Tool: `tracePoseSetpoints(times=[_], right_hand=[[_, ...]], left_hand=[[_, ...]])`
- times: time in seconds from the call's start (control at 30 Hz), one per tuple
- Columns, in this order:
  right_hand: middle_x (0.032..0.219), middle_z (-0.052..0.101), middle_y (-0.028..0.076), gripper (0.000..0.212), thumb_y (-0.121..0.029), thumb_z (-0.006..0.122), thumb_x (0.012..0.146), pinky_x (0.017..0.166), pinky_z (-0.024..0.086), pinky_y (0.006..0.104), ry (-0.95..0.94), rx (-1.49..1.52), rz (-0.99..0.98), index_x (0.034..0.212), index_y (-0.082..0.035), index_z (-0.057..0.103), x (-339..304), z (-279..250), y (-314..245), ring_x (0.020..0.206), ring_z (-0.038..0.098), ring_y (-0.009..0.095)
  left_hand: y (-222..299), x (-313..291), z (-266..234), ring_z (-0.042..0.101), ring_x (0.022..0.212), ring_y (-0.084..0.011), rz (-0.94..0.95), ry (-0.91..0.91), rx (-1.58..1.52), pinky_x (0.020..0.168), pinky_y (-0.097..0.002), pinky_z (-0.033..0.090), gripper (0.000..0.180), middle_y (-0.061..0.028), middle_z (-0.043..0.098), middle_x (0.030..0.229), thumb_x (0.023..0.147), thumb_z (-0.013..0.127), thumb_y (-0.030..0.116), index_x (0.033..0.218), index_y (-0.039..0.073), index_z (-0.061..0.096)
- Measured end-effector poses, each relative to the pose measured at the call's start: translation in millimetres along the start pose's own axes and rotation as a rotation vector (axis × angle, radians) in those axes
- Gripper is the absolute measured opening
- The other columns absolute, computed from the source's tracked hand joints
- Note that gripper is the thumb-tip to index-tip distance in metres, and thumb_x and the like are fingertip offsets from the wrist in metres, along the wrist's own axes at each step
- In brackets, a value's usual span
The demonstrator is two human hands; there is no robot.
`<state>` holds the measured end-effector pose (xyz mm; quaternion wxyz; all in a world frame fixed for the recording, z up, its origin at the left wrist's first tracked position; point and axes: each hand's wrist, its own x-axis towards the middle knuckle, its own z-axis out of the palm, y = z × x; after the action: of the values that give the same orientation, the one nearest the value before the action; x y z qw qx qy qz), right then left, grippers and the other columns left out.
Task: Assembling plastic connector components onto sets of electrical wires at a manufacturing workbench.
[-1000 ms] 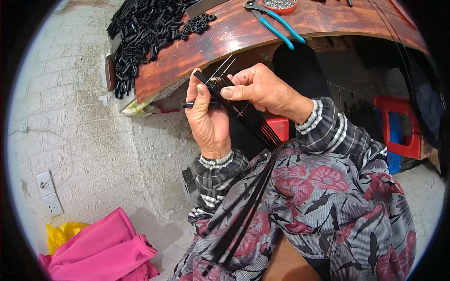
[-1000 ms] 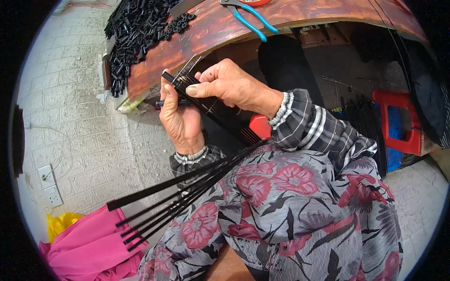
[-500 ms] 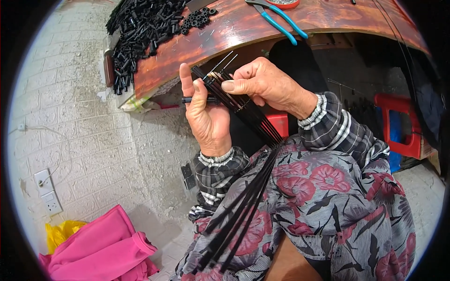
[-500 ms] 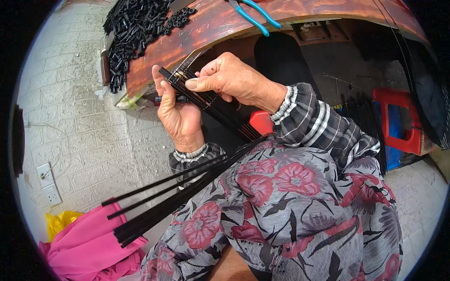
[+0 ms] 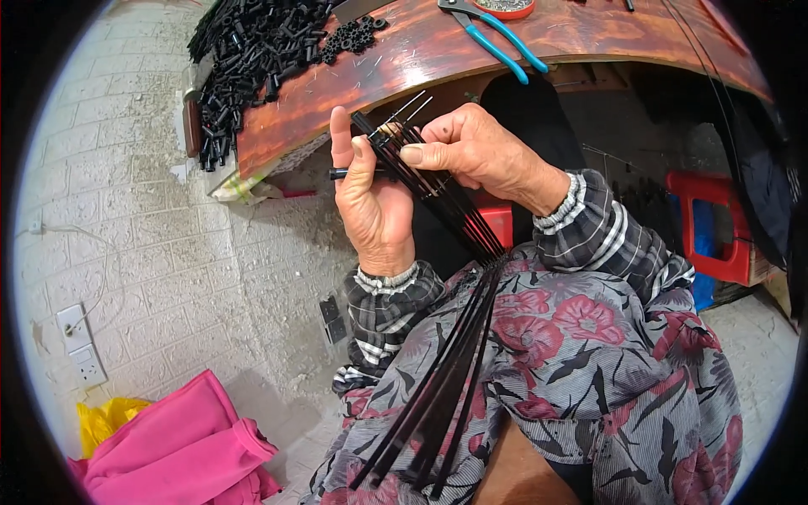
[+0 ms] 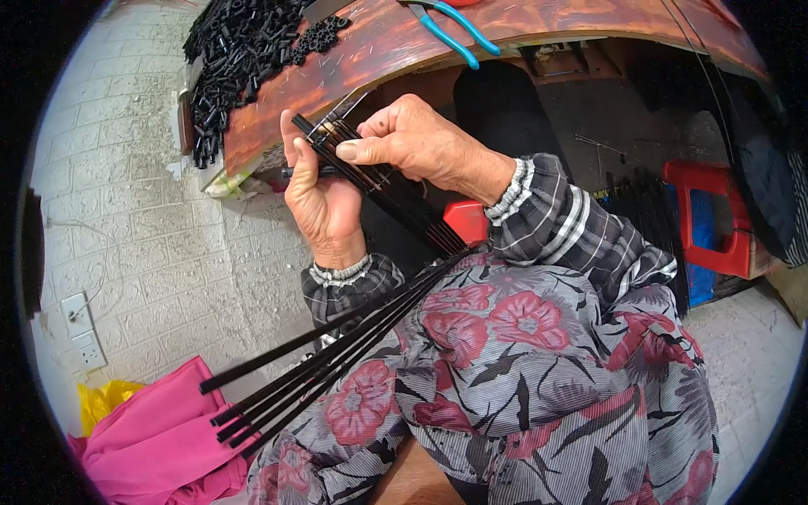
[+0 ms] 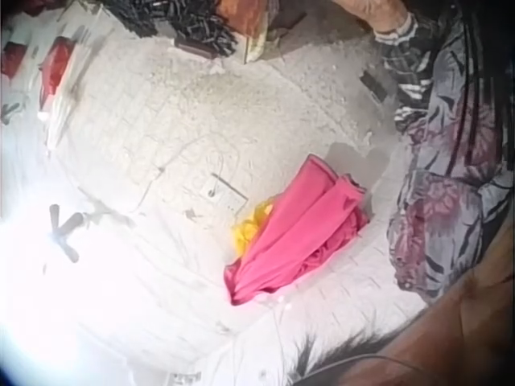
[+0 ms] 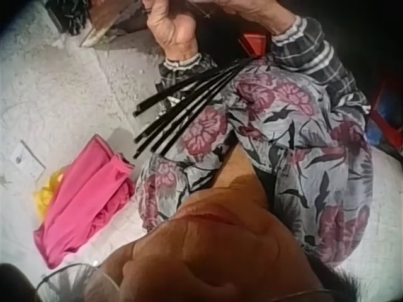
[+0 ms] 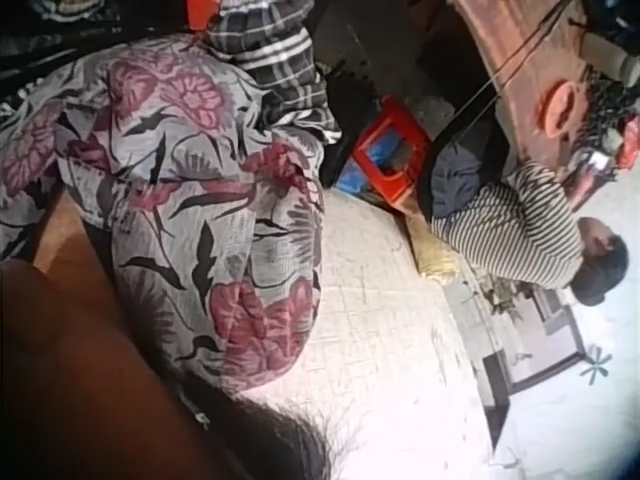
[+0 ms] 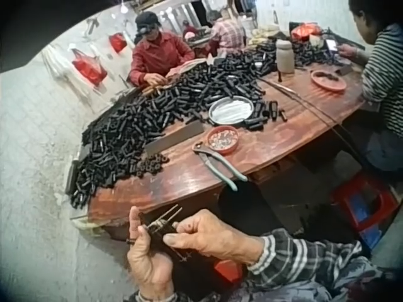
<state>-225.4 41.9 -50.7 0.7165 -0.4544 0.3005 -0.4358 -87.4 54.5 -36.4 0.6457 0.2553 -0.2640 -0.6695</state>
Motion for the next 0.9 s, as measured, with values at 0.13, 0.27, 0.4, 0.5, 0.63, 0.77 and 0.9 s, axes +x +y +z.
tracePoseSetpoints(times=[0.13,0.27,0.4,0.5,0.63,0.77,0.9], right_hand=[[0.046,0.035,-0.007,0.036,-0.027,0.065,0.076,0.032,0.017,0.0177,0.066,-0.032,-0.028,0.051,-0.009,0.046,-1.4,5.0,-0.5,0.036,0.027,0.001],[0.046,0.036,-0.007,0.035,-0.027,0.066,0.075,0.032,0.018,0.0174,0.087,-0.028,0.032,0.053,-0.008,0.047,-2.0,3.9,-2.3,0.035,0.028,0.001],[0.046,0.038,-0.006,0.031,-0.027,0.066,0.075,0.032,0.019,0.0169,-0.028,0.086,0.096,0.056,-0.008,0.050,5.5,-6.2,1.3,0.035,0.030,0.001],[0.049,0.043,-0.004,0.027,-0.025,0.067,0.073,0.032,0.021,0.0164,-0.084,0.083,0.112,0.060,-0.006,0.053,9.1,-9.8,5.1,0.035,0.034,0.002],[0.055,0.050,-0.002,0.024,-0.021,0.068,0.073,0.032,0.028,0.0150,0.008,-0.012,-0.044,0.065,-0.004,0.054,8.9,-6.2,2.5,0.038,0.040,0.003],[0.058,0.051,-0.002,0.021,-0.019,0.066,0.075,0.033,0.032,0.0137,-0.031,0.113,-0.030,0.066,-0.004,0.054,10.6,-6.2,10.2,0.041,0.042,0.002],[0.057,0.049,-0.003,0.020,-0.019,0.064,0.076,0.034,0.032,0.0134,-0.107,0.113,-0.033,0.068,-0.004,0.054,13.8,-14.2,13.2,0.043,0.042,0.001]], left_hand=[[-1.2,0.0,-2.8,0.053,0.094,-0.0172,0.022,0.043,0.028,0.084,-0.0344,0.043,0.040,-0.0055,0.054,0.106,0.085,0.049,0.007,0.123,0.014,0.042],[-3.8,-0.5,-1.4,0.051,0.096,-0.0170,-0.016,-0.018,-0.056,0.087,-0.0334,0.041,0.040,-0.0055,0.052,0.109,0.085,0.049,0.008,0.123,0.014,0.042],[-4.4,-4.8,-0.6,0.050,0.097,-0.0163,-0.022,0.011,-0.046,0.088,-0.0325,0.039,0.039,-0.0048,0.052,0.109,0.085,0.050,0.009,0.123,0.013,0.042],[-5.4,-4.0,0.8,0.051,0.097,-0.0162,-0.006,0.041,0.032,0.088,-0.0326,0.039,0.039,-0.0048,0.053,0.109,0.084,0.050,0.009,0.122,0.013,0.043],[-3.7,-4.6,-1.5,0.052,0.095,-0.0158,0.003,0.043,0.027,0.087,-0.0325,0.040,0.039,-0.0049,0.054,0.106,0.084,0.051,0.010,0.122,0.013,0.043],[-3.5,-4.3,-6.1,0.053,0.092,-0.0153,-0.028,0.040,0.007,0.086,-0.0325,0.041,0.039,-0.0054,0.055,0.103,0.084,0.052,0.011,0.122,0.013,0.043],[-5.8,-2.0,-8.4,0.052,0.095,-0.0164,-0.025,0.020,-0.015,0.086,-0.0333,0.041,0.040,-0.0066,0.054,0.105,0.084,0.052,0.011,0.122,0.011,0.042]])
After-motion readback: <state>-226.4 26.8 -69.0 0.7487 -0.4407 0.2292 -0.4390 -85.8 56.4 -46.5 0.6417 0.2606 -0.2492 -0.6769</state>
